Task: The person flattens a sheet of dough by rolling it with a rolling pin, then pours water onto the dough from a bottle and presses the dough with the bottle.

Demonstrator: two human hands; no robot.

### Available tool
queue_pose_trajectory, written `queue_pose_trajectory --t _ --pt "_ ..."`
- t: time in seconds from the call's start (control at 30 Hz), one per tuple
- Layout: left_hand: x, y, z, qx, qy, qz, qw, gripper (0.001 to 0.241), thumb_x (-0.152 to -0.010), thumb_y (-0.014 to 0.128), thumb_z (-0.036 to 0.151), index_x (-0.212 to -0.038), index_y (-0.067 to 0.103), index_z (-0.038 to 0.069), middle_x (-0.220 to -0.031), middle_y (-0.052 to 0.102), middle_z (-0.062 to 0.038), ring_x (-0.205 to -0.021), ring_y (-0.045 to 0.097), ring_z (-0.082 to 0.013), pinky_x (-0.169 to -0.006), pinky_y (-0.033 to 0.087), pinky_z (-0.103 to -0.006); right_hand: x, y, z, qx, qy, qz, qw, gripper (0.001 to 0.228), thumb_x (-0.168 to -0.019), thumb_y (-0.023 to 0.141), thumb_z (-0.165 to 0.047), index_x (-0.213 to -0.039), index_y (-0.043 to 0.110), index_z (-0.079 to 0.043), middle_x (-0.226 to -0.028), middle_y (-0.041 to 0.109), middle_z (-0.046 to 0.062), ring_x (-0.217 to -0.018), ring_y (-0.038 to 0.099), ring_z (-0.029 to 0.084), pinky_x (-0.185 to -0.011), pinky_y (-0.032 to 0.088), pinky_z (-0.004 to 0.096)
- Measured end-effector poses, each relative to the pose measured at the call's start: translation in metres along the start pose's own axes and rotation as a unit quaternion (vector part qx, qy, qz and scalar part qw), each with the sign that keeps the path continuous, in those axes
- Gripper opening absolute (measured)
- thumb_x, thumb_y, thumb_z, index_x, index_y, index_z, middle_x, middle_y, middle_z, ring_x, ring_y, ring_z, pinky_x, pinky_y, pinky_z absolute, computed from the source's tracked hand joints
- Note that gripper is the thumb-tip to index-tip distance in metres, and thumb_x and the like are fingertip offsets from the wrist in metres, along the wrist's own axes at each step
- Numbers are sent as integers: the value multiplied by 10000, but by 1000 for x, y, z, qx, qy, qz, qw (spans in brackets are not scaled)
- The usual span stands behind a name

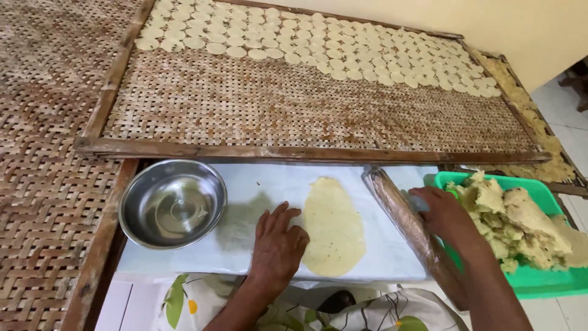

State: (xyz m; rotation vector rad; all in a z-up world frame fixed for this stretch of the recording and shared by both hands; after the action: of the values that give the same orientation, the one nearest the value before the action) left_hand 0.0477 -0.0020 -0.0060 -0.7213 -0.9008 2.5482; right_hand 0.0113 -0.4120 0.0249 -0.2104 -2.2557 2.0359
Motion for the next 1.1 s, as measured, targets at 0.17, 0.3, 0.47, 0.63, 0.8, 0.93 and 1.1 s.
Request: queue_pose_trajectory --t 0.17,0.3,0.47,0.63,0.8,0.93,1.1 --pt "-1 -3 -6 3 -10 31 999 65 -840 715 140 -853 692 81 -1315 592 -132 -1396 426 -361 -1135 272 -589 -6 -50 -58 -58 -66 109 990 524 -833 743 -163 -1342 617 -141 -1343 627 135 -1259 586 350 -1060 476 444" --pt "-3 -9 -3 41 -24 46 998 101 -786 735 109 -856 673 70 -1313 607 -153 -1384 446 -380 -1114 321 -566 -21 -10 -103 -445 -49 13 894 475 -895 738 -234 -1337 627 -102 -1335 614 125 -1264 587 314 -1039 477 427" --pt "-3 -9 -3 70 -32 51 996 138 -719 726 84 -815 628 64 -1316 596 -181 -1391 434 -407 -1112 331 -553 -17 -17 -181 -152 -211 -4 966 568 -837 764 -169 -1375 581 -163 -1387 575 117 -1293 555 327 -1065 463 424" --pt "-5 -9 -1 72 -23 57 996 171 -719 713 76 -825 580 58 -1330 570 -201 -1403 417 -424 -1117 320 -555 -17 -18 -206 -152 -216 -25 964 585 -847 729 -122 -1403 557 -180 -1440 539 102 -1330 533 331 -1085 457 421" --pt "-4 -9 -7 65 -43 53 996 202 -802 776 160 -831 608 51 -1365 553 -197 -1409 392 -414 -1109 314 -558 -22 -13 -217 -144 -229 -47 962 598 -893 700 -109 -1454 520 -207 -1483 494 140 -1363 478 356 -1097 430 442" --pt "-4 -10 -9 60 -76 38 995 191 -797 793 188 -841 668 50 -1383 548 -179 -1416 370 -406 -1104 307 -556 -27 -4 -217 -134 -234 -51 962 586 -911 691 -125 -1461 510 -213 -1490 489 145 -1370 470 360 -1104 426 443" --pt "-3 -4 -13 26 -79 43 996 82 -841 735 155 -855 745 75 -1377 566 -155 -1417 387 -385 -1119 312 -547 -26 -4 -223 -120 -218 -60 967 587 -908 679 -133 -1459 520 -254 -1503 499 105 -1387 477 338 -1121 431 426"
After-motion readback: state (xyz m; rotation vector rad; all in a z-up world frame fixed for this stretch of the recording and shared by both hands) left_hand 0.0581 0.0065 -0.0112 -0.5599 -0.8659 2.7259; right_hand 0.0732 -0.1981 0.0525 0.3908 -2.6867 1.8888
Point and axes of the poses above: each hand's wrist, its own x-axis away from the middle knuckle, its own y-axis out of the palm, z = x × y, the point moved 2 cm from there along -x, towards the middle knuckle
